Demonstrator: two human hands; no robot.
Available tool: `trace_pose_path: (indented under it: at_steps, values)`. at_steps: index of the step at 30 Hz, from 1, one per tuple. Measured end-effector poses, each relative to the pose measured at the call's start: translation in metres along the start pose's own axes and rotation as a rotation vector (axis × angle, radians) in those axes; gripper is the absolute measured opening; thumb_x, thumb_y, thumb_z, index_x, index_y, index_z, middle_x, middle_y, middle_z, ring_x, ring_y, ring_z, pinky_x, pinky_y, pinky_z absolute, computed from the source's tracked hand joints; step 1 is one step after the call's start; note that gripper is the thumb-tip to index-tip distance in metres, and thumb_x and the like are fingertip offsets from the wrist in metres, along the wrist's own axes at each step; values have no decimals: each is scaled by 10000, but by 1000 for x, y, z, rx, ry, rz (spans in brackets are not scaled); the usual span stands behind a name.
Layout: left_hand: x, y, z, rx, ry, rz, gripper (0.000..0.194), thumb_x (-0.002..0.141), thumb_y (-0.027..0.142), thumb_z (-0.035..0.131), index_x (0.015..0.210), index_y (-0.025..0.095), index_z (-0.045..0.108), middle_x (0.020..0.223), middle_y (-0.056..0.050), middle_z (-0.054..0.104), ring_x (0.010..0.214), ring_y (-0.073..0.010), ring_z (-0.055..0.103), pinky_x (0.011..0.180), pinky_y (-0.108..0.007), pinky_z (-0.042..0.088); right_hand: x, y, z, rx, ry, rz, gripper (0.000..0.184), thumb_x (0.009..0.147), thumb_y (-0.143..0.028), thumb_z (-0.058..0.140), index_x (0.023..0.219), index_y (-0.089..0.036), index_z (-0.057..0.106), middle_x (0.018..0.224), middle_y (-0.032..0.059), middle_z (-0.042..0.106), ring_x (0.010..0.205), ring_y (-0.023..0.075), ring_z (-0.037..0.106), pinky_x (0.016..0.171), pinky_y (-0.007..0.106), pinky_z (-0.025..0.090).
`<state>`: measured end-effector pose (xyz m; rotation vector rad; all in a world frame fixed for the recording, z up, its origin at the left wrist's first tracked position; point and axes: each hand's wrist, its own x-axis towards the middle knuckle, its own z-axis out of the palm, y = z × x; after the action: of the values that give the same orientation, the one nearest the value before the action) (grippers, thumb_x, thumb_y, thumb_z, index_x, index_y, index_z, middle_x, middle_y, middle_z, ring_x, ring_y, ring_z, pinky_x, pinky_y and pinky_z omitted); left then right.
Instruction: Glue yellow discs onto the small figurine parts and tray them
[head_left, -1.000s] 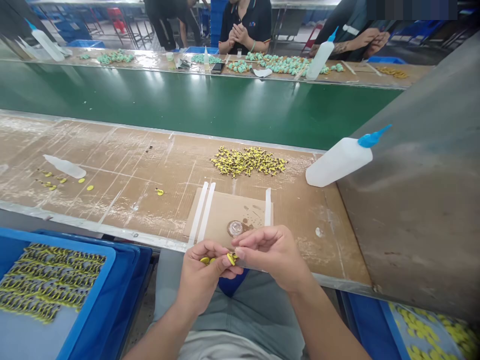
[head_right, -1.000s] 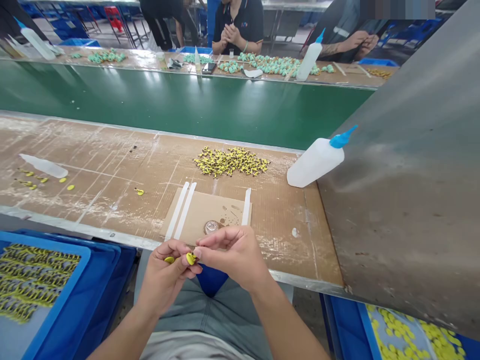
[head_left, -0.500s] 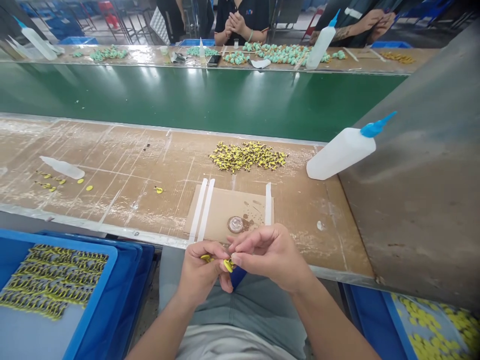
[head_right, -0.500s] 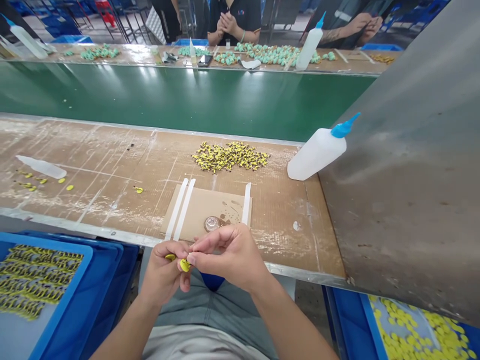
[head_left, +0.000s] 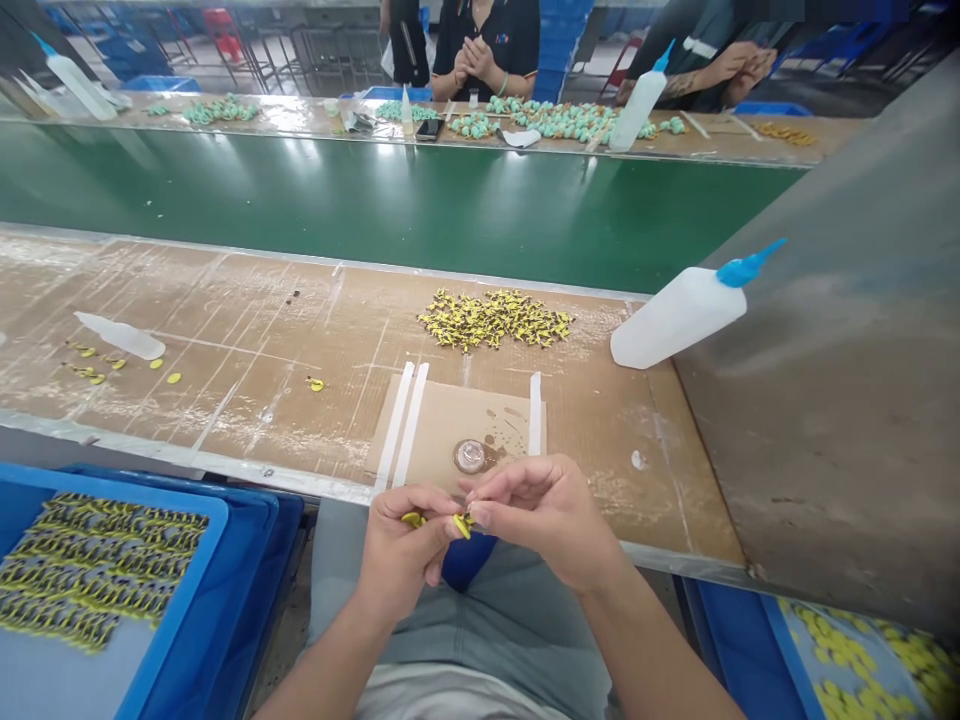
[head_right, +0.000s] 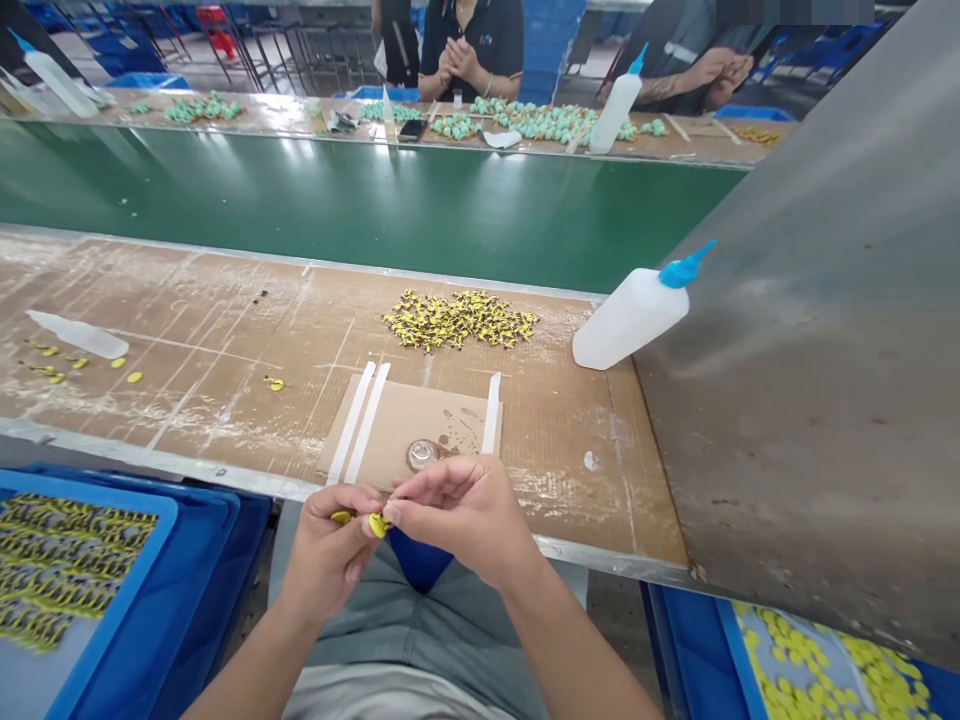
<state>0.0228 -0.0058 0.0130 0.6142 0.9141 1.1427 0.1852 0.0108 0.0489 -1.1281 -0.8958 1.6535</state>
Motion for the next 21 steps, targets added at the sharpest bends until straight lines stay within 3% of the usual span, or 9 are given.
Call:
trace_pose_path:
  at_steps: [2, 5, 10, 21]
  values:
    - [1, -1, 3, 24, 75, 29, 139, 626, 244, 869, 693, 188, 761, 683, -13, 709, 304, -9, 434, 301, -142, 283, 0, 3, 1, 28, 62, -6, 268, 498, -311, 943, 655, -184, 766, 676, 65, 758, 646, 199, 726, 624, 288, 621]
    - [3, -4, 7, 42, 132, 95, 121, 644, 227, 857, 708, 193, 760, 656, 13, 685, 324, -11, 435, 325, -152, 319, -1, 10, 2, 54, 151, -37, 248, 542, -307, 931, 682, -183, 768, 662, 55, 753, 591, 171, 702, 556, 250, 595]
    - [3, -6, 8, 108, 146, 189, 86, 719, 212, 811, 800, 235, 795, 798, 2, 722, 346, -3, 449, 332, -151, 346, -2, 21, 3, 53, 203, -96, 185, 663, -310, 877, 757, -189, 775, 702, 48, 758, 651, 174, 712, 609, 264, 600]
    - [-7, 7, 15, 266, 111, 276, 141, 765, 195, 773, 866, 281, 820, 908, -33, 738, 354, -6, 494, 323, -135, 395, -7, 13, 7, -25, 254, -246, 99, 688, -226, 856, 751, -209, 780, 765, 57, 775, 713, 196, 740, 655, 274, 625]
